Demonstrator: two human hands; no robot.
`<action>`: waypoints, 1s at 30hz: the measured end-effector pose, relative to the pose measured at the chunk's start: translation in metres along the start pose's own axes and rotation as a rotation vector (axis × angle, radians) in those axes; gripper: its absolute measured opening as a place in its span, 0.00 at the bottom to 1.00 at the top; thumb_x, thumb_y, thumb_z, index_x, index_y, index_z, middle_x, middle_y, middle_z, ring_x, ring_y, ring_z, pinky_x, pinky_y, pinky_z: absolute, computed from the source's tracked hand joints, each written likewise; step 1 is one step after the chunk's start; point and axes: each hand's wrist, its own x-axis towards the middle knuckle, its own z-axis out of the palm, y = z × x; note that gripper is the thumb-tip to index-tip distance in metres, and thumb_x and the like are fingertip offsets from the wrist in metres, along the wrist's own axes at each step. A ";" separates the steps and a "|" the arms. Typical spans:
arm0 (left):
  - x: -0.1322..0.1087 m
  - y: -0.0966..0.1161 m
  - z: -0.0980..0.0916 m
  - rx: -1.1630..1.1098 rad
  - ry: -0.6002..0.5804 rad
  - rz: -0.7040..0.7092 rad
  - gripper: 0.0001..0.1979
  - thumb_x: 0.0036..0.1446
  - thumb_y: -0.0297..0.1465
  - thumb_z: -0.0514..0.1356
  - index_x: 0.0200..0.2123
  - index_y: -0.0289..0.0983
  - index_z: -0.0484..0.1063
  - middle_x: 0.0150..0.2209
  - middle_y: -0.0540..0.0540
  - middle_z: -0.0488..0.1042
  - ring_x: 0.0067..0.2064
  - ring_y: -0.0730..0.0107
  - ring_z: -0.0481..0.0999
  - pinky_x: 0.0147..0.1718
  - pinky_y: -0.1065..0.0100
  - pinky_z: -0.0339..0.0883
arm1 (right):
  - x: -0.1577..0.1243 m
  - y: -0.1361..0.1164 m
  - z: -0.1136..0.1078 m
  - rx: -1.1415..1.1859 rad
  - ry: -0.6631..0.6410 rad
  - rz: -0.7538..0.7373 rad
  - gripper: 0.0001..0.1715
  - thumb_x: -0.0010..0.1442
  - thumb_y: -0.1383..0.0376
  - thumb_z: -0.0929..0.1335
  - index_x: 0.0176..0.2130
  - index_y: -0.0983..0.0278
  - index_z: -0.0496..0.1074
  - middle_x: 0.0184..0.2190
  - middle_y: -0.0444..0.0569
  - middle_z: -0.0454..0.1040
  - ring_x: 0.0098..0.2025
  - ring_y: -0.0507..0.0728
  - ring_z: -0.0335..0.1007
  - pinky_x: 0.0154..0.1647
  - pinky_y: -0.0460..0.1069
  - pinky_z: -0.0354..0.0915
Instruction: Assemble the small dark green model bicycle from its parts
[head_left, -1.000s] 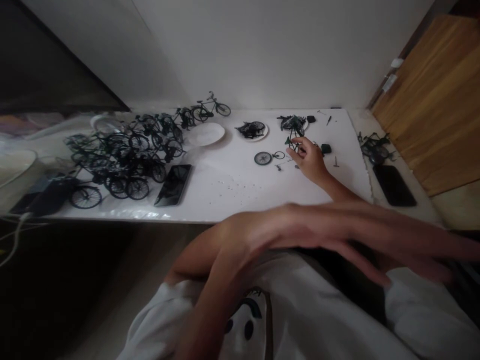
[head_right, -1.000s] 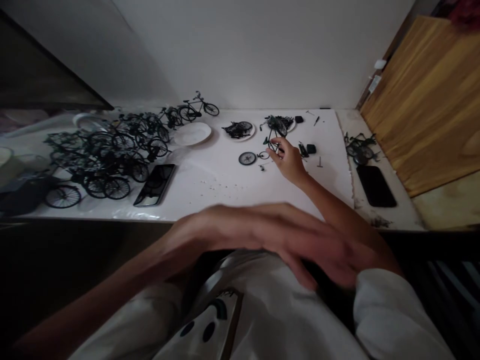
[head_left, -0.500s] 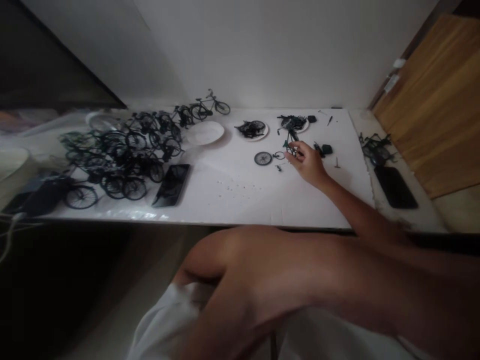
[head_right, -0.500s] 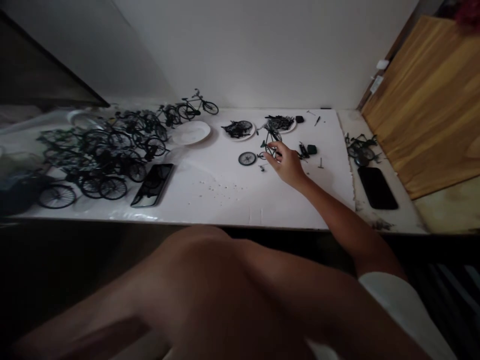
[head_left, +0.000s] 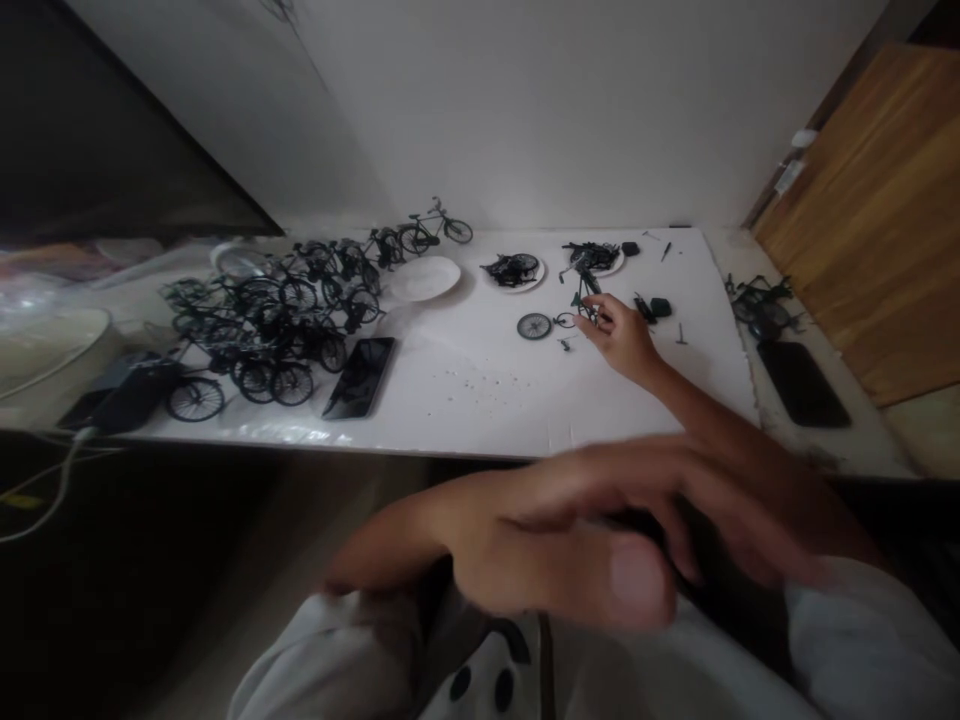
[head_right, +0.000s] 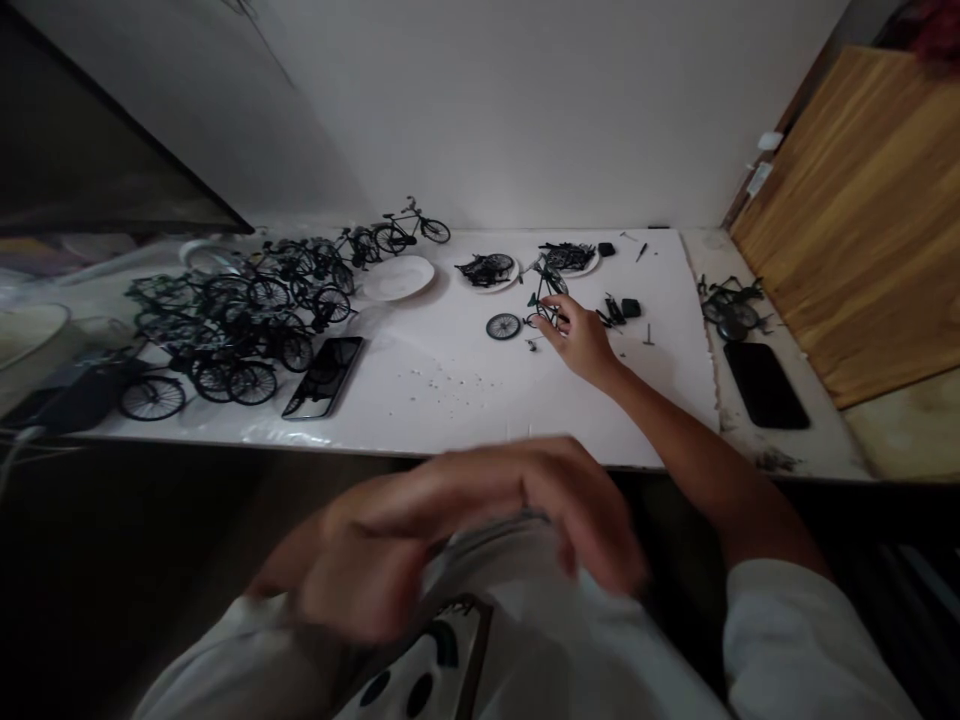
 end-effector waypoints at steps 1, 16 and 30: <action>0.002 -0.007 0.005 -0.075 0.120 -0.032 0.25 0.78 0.50 0.46 0.70 0.61 0.71 0.59 0.49 0.83 0.60 0.58 0.83 0.51 0.59 0.83 | 0.000 0.000 0.000 -0.005 0.004 -0.002 0.24 0.66 0.48 0.75 0.52 0.61 0.79 0.46 0.55 0.83 0.45 0.62 0.80 0.47 0.55 0.78; -0.140 -0.207 0.055 0.406 0.752 -1.420 0.24 0.69 0.44 0.59 0.54 0.34 0.84 0.59 0.31 0.82 0.57 0.40 0.81 0.53 0.50 0.75 | 0.000 0.004 0.012 -0.130 -0.066 -0.022 0.24 0.68 0.48 0.73 0.53 0.62 0.79 0.26 0.40 0.67 0.29 0.54 0.64 0.38 0.50 0.65; -0.123 -0.223 0.060 0.467 0.673 -1.564 0.25 0.72 0.37 0.53 0.53 0.24 0.83 0.55 0.23 0.81 0.58 0.33 0.80 0.55 0.45 0.72 | 0.001 0.006 0.011 -0.081 -0.029 -0.034 0.27 0.67 0.45 0.74 0.52 0.63 0.78 0.37 0.51 0.78 0.38 0.58 0.76 0.42 0.53 0.73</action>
